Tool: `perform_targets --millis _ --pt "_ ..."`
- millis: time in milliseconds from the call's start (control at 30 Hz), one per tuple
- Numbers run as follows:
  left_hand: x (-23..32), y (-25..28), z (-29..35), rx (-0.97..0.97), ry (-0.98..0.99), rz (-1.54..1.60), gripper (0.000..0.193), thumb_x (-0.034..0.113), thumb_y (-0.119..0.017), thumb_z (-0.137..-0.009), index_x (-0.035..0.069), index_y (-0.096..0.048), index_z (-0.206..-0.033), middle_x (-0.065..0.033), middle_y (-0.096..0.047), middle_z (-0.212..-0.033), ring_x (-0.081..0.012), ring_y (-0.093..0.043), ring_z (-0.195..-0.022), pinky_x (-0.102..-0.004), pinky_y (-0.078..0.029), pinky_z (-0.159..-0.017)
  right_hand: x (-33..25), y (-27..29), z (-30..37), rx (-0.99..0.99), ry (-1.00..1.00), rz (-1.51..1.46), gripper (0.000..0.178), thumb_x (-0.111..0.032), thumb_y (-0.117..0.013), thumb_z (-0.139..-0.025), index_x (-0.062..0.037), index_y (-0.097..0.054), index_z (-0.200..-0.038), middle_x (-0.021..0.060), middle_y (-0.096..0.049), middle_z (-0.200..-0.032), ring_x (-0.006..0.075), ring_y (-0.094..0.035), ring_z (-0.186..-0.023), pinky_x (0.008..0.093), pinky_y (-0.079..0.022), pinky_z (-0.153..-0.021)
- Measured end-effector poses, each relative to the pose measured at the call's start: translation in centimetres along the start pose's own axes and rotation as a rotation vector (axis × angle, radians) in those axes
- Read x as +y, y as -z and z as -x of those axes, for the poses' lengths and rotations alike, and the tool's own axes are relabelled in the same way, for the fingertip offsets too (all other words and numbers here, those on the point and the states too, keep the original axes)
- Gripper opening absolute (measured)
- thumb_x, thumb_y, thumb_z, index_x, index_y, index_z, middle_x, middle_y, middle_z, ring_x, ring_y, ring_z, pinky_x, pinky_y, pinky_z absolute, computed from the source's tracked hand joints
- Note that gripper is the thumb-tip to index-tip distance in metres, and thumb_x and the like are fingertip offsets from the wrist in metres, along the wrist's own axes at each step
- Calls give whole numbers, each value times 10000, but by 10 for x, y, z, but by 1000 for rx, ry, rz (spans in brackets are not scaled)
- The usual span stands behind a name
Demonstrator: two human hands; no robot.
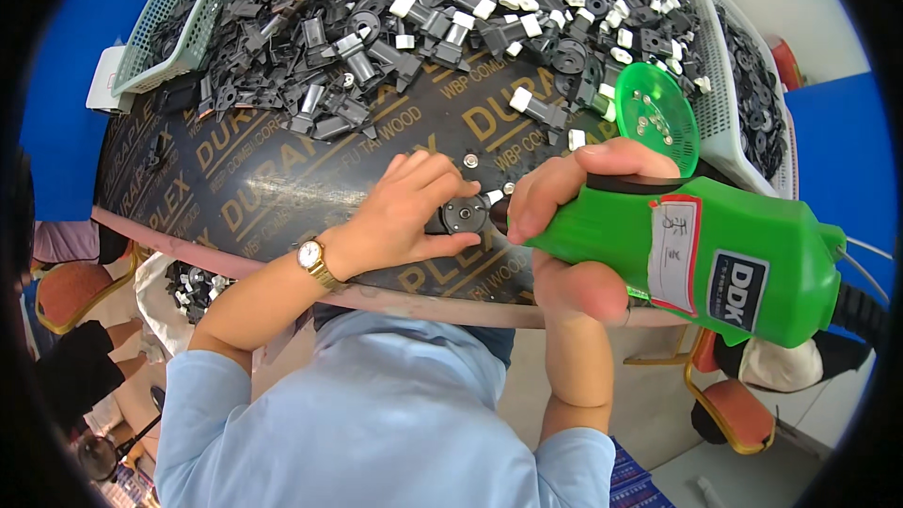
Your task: Assembling small plastic and metal components using an electric screwdriver at a workbench.
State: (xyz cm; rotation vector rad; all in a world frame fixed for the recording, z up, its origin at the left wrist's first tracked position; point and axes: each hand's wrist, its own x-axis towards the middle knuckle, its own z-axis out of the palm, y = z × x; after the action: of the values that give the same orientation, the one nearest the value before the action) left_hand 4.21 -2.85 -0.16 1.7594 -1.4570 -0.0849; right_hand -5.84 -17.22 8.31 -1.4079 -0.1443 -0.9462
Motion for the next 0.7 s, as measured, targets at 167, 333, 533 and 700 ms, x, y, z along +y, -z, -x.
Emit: perform_targets --millis 167,333,533,700 --pt "1 3 -1 0 -5 39 477 304 -839 -713 86 -633 -1085 -53 -528 -944 -265 -533 -892 -368 -388 -777 0 -4 0 -43 -39 126 891 -801 -542 -758 -41 -428 -1208 27 -504 -651 127 -461 -475 259 -388 -434" --pt "3 4 0 9 -3 34 477 300 -838 -713 82 -629 -1082 -61 -506 -929 -268 -531 -892 -373 -384 -771 -2 -13 3 1 -103 236 867 -763 -606 -750 -40 -431 -1197 25 -501 -654 127 -466 -484 250 -387 -437" --pt "7 0 1 12 28 25 481 308 -836 -713 62 -615 -1062 -74 -485 -924 -279 -528 -891 -381 -383 -762 1 -26 1 68 -175 157 676 -574 -748 -800 -28 -491 -1104 55 -505 -690 129 -481 -527 254 -392 -442" --pt "15 -6 3 43 47 -13 470 322 -834 -709 63 -575 -1004 -88 -480 -915 -285 -530 -892 -391 -385 -753 3 -33 3 168 -168 244 631 -520 -741 -839 -15 -498 -1129 58 -512 -702 146 -505 -559 262 -403 -462"
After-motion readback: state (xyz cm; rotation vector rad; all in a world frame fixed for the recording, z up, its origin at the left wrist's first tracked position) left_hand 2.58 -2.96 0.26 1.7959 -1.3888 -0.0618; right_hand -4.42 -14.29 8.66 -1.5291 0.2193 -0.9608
